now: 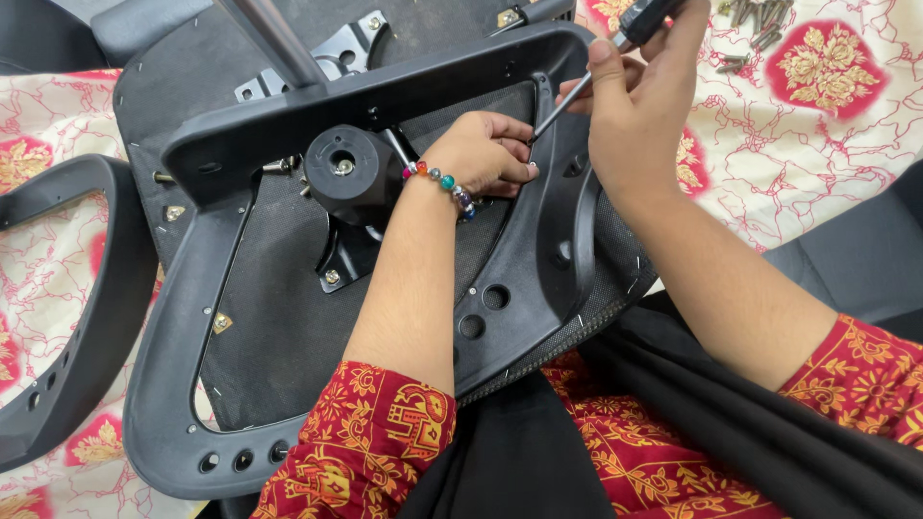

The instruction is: The person assembles a chair by attaching a black plastic frame to the underside of the seat using a screwdriver and screws. They position the frame, insert screws, and tighten them to secure the frame to the seat.

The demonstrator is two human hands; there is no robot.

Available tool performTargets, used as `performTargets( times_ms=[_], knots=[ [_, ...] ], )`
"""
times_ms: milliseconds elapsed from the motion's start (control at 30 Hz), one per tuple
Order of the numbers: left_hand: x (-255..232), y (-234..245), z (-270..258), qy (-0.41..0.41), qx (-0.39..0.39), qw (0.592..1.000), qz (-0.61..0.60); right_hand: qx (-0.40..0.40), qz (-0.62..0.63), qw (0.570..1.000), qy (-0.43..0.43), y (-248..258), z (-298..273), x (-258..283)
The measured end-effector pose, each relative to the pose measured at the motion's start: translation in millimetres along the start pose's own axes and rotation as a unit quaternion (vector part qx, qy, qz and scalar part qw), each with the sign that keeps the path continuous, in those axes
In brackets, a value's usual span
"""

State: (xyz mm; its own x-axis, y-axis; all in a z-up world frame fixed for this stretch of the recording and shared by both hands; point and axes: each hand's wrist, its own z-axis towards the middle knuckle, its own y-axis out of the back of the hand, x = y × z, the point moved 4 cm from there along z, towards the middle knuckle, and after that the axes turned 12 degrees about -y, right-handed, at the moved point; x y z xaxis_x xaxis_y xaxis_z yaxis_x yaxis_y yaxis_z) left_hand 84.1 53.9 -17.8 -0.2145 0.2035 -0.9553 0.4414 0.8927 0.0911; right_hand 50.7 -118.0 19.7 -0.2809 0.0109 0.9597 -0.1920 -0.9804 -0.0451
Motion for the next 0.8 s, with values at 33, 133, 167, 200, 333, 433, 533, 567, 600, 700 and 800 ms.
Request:
performTargets(
  times_ms=[33,133,167,200,333,433,533,567,600,700,800],
  knots=[
    [-2,-1,-1,-0.005,0.006,1.000,0.006,0.006,-0.025,1.000,0.010,0,-1,2],
    [-7,-2,-3,-0.015,0.027,0.999,0.014,0.044,-0.045,0.998,0.015,-1,-3,4],
    [-7,-2,-4,-0.015,0.035,0.999,0.011,0.060,-0.043,0.997,0.013,0,-4,5],
    [-7,-3,-4,-0.015,0.043,0.999,0.008,0.070,-0.042,0.997,0.019,1,-3,6],
    [-5,-2,-1,-0.022,0.041,0.999,-0.009,0.091,-0.049,0.994,0.031,4,-3,9],
    [-3,-2,0,-0.014,0.037,0.999,-0.011,0.094,-0.049,0.994,0.033,5,-4,7],
    [-2,-1,2,-0.010,0.035,0.999,-0.010,0.107,-0.051,0.992,0.035,6,-4,6],
    [-1,-1,2,-0.011,0.036,0.999,-0.016,0.110,-0.054,0.992,0.036,6,-4,5],
    [0,-2,3,-0.012,0.038,0.999,-0.022,0.112,-0.057,0.991,0.036,7,-3,4],
    [5,0,5,-0.002,0.030,0.999,-0.024,0.112,-0.072,0.990,0.039,6,-2,6],
    [14,1,11,0.005,0.033,0.999,-0.029,0.110,-0.089,0.988,0.055,2,-6,16]
  ],
)
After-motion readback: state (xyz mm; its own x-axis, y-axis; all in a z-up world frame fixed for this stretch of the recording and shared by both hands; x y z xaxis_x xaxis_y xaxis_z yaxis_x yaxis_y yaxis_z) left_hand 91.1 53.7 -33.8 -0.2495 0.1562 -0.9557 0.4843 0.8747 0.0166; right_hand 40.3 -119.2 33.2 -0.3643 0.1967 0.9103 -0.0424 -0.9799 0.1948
